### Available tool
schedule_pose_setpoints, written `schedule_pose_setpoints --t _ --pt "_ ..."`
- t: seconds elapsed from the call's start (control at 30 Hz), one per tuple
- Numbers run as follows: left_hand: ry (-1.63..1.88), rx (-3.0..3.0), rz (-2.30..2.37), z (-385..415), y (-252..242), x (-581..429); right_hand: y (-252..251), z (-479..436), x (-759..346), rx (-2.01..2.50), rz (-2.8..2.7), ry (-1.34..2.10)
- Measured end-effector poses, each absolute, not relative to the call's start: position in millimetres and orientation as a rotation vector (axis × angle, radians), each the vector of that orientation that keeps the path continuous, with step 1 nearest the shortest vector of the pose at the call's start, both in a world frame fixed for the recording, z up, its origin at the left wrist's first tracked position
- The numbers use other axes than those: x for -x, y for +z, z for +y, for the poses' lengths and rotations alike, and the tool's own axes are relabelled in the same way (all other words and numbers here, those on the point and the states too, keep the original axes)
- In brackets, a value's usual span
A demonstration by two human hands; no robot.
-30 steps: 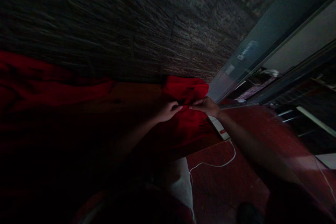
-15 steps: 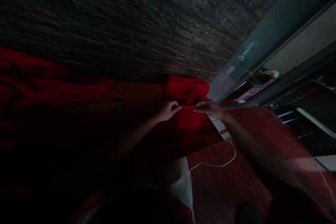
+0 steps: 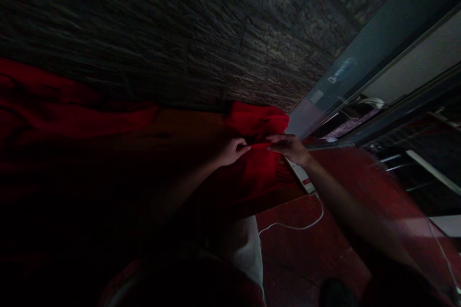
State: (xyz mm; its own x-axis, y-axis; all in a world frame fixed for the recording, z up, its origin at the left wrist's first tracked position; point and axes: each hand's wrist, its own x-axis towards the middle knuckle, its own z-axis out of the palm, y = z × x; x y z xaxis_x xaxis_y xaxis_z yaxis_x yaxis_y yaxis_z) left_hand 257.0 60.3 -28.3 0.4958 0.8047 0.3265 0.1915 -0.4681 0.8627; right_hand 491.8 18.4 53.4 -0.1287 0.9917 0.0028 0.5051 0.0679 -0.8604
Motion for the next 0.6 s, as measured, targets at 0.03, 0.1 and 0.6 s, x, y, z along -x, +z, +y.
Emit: schedule_pose_setpoints --t 0.03,0.1,0.6 --pt "0.973 -1.936 0.816 60 -29 -257 54 18 -492 1.497 -1.707 0.957" --pt "0.989 -1.932 0.796 60 -29 -258 55 18 -491 1.490 -1.695 0.951" --pt "1.047 -1.913 0.738 58 -27 -256 58 24 -478 1.525 -1.662 1.010"
